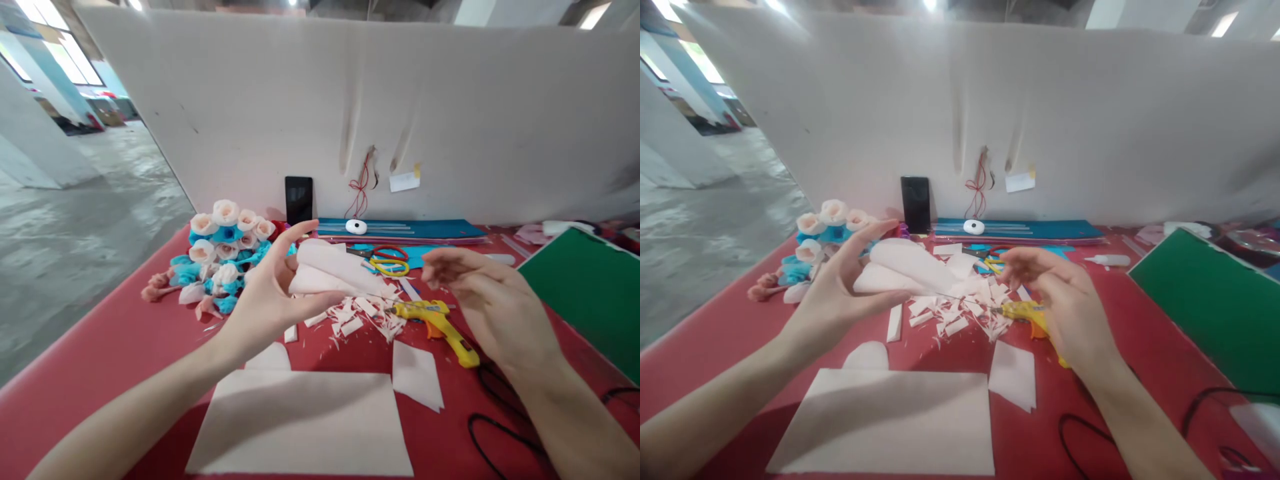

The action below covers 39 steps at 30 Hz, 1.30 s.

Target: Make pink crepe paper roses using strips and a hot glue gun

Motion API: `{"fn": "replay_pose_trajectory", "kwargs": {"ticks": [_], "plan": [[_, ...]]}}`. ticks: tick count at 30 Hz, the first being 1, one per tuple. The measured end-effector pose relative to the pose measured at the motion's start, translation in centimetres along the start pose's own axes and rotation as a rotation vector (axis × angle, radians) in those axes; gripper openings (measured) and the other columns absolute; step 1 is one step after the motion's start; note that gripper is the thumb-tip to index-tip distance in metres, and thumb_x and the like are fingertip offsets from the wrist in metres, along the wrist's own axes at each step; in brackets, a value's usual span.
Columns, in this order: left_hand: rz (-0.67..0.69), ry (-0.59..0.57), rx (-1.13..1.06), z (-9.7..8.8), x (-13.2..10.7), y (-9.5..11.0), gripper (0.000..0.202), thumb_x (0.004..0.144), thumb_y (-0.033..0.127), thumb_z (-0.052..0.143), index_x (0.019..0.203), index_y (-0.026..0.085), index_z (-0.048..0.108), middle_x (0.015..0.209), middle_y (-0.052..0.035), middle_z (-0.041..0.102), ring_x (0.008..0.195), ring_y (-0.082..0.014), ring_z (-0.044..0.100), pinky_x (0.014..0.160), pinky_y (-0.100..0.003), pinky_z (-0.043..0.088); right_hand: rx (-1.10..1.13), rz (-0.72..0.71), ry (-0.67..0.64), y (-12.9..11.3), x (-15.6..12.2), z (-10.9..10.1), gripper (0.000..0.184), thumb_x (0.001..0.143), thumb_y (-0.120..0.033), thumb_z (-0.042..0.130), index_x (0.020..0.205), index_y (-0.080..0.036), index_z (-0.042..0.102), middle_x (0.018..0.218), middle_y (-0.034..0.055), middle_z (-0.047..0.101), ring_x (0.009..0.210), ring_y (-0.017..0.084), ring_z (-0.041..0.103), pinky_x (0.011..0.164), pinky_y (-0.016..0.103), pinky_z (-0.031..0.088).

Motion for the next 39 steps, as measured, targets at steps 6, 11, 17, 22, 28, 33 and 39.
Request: {"fn": "replay_pose_trajectory", "kwargs": {"ticks": [6, 11, 17, 22, 28, 33, 39], "plan": [[0.019, -0.039, -0.073, 0.8, 0.1, -0.6, 0.068, 0.060, 0.016, 0.074, 0.121, 0.024, 0.043, 0.098, -0.0013, 0.064, 0.087, -0.0149, 0.063, 0.063, -0.014, 0.054, -0.527, -0.051, -0.309, -1.7, -1.8, 2.9, 0.021, 0.086, -0.028, 0.044, 0.084, -0.022, 0.064, 0.080, 0.0004, 0.065, 0.075, 0.013, 0.058, 0.063, 0.022, 0.043], [0.000, -0.081, -0.092, 1.3, -0.1, -0.7, 0.068, 0.061, 0.017, 0.074, 0.120, 0.026, 0.042, 0.097, -0.0001, 0.063, 0.087, -0.0151, 0.063, 0.060, -0.012, 0.054, -0.711, -0.168, -0.268, -2.4, -3.4, 4.5, 0.015, 0.085, -0.026, 0.047, 0.087, -0.023, 0.062, 0.087, 0.0000, 0.065, 0.079, 0.014, 0.058, 0.065, 0.022, 0.042], [0.035, -0.084, -0.104, 1.5, -0.3, -0.3, 0.065, 0.063, 0.015, 0.072, 0.120, 0.024, 0.042, 0.089, 0.0009, 0.065, 0.079, -0.0121, 0.064, 0.062, -0.013, 0.054, -0.751, -0.173, -0.330, -1.4, -3.7, 5.3, 0.021, 0.089, -0.026, 0.039, 0.086, -0.021, 0.059, 0.072, -0.0003, 0.063, 0.066, 0.012, 0.056, 0.061, 0.023, 0.039], [0.062, -0.015, -0.094, 1.0, -0.5, -0.1, 0.066, 0.061, 0.016, 0.073, 0.120, 0.023, 0.043, 0.095, -0.0017, 0.064, 0.077, -0.0142, 0.064, 0.060, -0.018, 0.056, -0.694, -0.169, -0.332, -1.2, -3.6, 5.7, 0.022, 0.090, -0.025, 0.036, 0.084, -0.021, 0.057, 0.069, -0.0031, 0.061, 0.063, 0.010, 0.054, 0.058, 0.022, 0.036], [0.092, 0.072, -0.107, 0.6, -0.7, -0.1, 0.071, 0.058, 0.016, 0.075, 0.120, 0.026, 0.043, 0.096, -0.0017, 0.063, 0.073, -0.0145, 0.064, 0.059, -0.019, 0.056, -0.644, -0.148, -0.343, -0.9, -3.8, 6.0, 0.022, 0.089, -0.023, 0.036, 0.088, -0.022, 0.057, 0.074, -0.0029, 0.061, 0.067, 0.010, 0.054, 0.061, 0.022, 0.037], [0.094, 0.115, -0.128, 0.5, -0.9, -0.2, 0.074, 0.056, 0.015, 0.076, 0.121, 0.027, 0.044, 0.102, -0.0026, 0.063, 0.079, -0.0171, 0.065, 0.058, -0.019, 0.056, -0.551, -0.057, -0.406, -0.4, -4.0, 6.7, 0.022, 0.091, -0.025, 0.034, 0.084, -0.020, 0.055, 0.069, -0.0026, 0.058, 0.063, 0.009, 0.052, 0.058, 0.021, 0.036], [-0.017, 0.060, -0.274, 1.3, -1.0, -1.4, 0.069, 0.054, 0.014, 0.077, 0.116, 0.027, 0.049, 0.105, -0.0027, 0.062, 0.082, -0.0190, 0.065, 0.065, -0.023, 0.056, -0.223, 0.095, -0.419, 0.6, -4.0, 7.4, 0.024, 0.091, -0.031, 0.036, 0.079, -0.017, 0.051, 0.069, 0.0003, 0.054, 0.062, 0.010, 0.052, 0.060, 0.023, 0.040]]}}
Point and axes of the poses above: each hand's wrist, its own x-axis towards the middle knuckle, its own z-axis out of the palm, y = z × x, the point moved 7 cm from there along x, towards the middle knuckle
